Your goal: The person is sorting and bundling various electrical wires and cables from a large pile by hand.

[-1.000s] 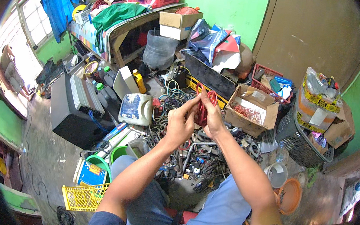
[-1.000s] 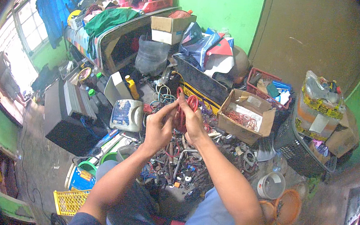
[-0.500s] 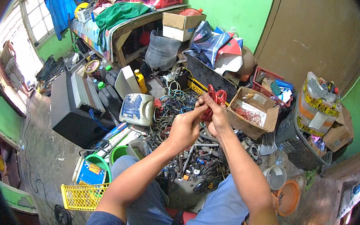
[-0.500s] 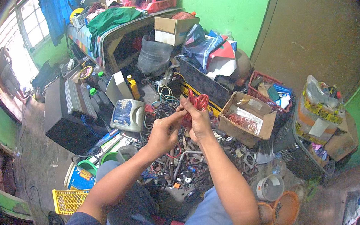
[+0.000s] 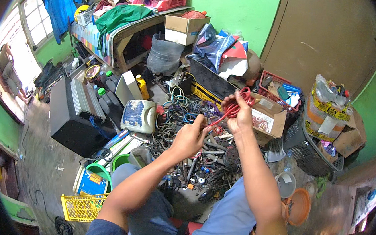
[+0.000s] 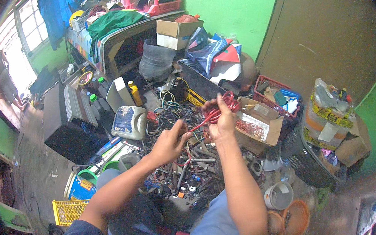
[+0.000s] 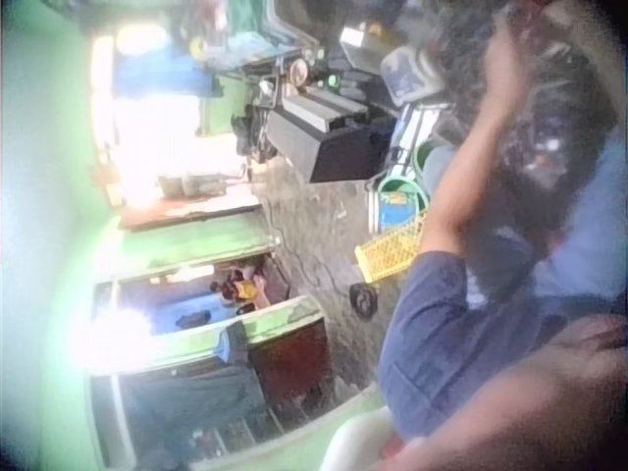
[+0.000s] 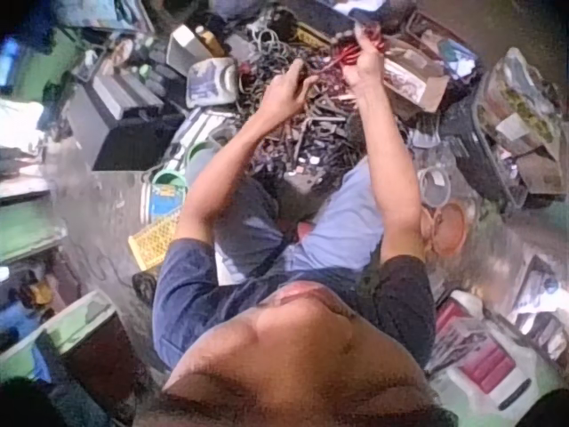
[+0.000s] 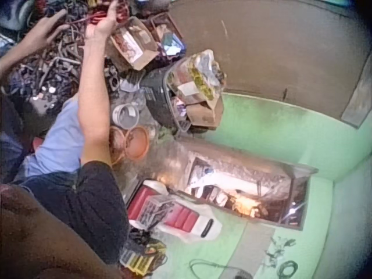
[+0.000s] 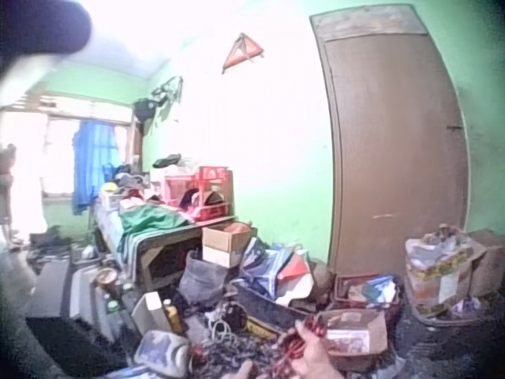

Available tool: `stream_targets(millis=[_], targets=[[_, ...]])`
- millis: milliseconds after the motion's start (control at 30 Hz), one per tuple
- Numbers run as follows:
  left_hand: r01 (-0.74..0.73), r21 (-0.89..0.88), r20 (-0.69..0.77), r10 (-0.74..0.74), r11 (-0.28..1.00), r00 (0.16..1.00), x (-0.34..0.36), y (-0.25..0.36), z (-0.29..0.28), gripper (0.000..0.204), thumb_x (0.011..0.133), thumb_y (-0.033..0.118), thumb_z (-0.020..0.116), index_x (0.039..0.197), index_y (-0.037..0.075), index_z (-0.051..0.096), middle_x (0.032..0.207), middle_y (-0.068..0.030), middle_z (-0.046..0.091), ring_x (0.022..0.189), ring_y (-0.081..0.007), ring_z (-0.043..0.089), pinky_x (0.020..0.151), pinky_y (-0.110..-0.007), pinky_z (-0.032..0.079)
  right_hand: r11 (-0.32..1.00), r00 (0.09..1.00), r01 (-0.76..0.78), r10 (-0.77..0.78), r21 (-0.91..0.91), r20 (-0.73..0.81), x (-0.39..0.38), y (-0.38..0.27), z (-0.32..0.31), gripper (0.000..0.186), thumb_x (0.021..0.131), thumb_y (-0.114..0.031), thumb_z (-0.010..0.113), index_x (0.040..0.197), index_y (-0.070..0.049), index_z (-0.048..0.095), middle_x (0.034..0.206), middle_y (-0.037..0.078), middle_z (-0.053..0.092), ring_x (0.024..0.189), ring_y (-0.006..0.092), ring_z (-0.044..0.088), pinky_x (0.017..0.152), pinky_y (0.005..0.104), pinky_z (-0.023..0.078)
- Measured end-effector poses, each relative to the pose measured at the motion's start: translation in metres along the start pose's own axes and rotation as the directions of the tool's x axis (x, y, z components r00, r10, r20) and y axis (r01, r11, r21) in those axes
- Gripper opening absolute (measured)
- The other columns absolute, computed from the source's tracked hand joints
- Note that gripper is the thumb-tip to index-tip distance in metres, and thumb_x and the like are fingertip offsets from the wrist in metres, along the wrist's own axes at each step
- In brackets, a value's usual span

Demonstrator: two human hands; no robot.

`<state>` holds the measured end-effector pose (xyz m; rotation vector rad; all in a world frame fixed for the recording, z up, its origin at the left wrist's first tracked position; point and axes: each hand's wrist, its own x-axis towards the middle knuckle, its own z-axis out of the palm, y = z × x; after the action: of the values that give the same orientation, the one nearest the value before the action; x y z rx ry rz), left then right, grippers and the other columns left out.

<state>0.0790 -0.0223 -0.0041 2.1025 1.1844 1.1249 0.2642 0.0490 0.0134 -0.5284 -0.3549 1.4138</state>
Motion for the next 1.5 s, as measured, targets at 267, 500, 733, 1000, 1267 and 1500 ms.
stream_targets(millis=[267,500,733,1000,1267,1500], targets=[[0.101,-0.042,0.223,-0.089,0.994,0.971,0.014,0.009,-0.029,0.033,0.098,0.03,0.067,0.088,-0.002,0.064,0.062,-0.0184,0.058,0.051,-0.0269,0.055,0.053,-0.04,0.042,0.998,0.995,0.029,-0.034,-0.052,-0.089,-0.001,-0.053,-0.024,0.021,0.098,-0.025,0.07,0.088,-0.013,0.056,0.063,-0.004,0.045,0.052,0.0107,0.042,0.048,0.0293,0.039],[-0.077,-0.031,0.338,0.083,0.997,0.938,0.009,-0.008,-0.013,0.031,0.098,0.032,0.066,0.092,0.002,0.07,0.068,-0.0173,0.065,0.06,-0.0346,0.062,0.058,-0.041,0.047,0.961,0.989,0.07,-0.102,-0.267,-0.107,-0.028,-0.059,-0.007,0.019,0.096,-0.022,0.071,0.086,-0.016,0.055,0.057,-0.006,0.039,0.041,0.0077,0.036,0.038,0.027,0.03],[-0.114,0.056,0.327,0.089,0.992,0.941,0.008,-0.01,-0.009,0.026,0.095,0.034,0.068,0.093,0.009,0.075,0.074,-0.0155,0.07,0.069,-0.0356,0.068,0.063,-0.043,0.052,0.797,1.0,0.002,-0.018,-0.604,-0.02,-0.051,-0.052,-0.005,0.019,0.096,-0.019,0.071,0.089,-0.014,0.054,0.055,-0.007,0.037,0.039,0.0067,0.035,0.036,0.0261,0.029],[-0.109,-0.082,0.203,0.124,0.991,0.971,0.013,-0.007,-0.014,0.021,0.09,0.022,0.074,0.096,0.001,0.074,0.078,-0.0166,0.07,0.065,-0.0312,0.068,0.061,-0.038,0.051,0.629,0.996,-0.016,0.079,-0.778,0.044,-0.062,-0.029,-0.004,0.029,0.094,-0.015,0.073,0.078,-0.011,0.05,0.051,-0.007,0.039,0.036,0.0059,0.036,0.034,0.0271,0.029],[-0.017,-0.137,0.019,0.02,0.99,1.0,0.018,0.01,-0.03,0.017,0.091,0.016,0.074,0.1,0.001,0.076,0.076,-0.0123,0.073,0.062,-0.0118,0.062,0.059,-0.03,0.048,0.577,0.953,-0.072,0.279,-0.813,0.114,-0.067,-0.014,0.007,0.02,0.093,-0.019,0.076,0.084,-0.008,0.062,0.053,-0.006,0.047,0.037,0.0057,0.038,0.036,0.0273,0.026],[-0.028,-0.172,-0.083,0.014,0.985,0.996,0.021,0.001,-0.037,0.016,0.092,0.013,0.073,0.1,0.0,0.076,0.074,-0.0101,0.072,0.064,-0.006,0.057,0.059,-0.026,0.046,0.633,0.894,-0.118,0.403,-0.765,0.196,-0.066,-0.009,0.015,0.013,0.095,-0.019,0.073,0.099,-0.008,0.067,0.057,-0.007,0.046,0.04,0.0041,0.037,0.038,0.0254,0.026]])
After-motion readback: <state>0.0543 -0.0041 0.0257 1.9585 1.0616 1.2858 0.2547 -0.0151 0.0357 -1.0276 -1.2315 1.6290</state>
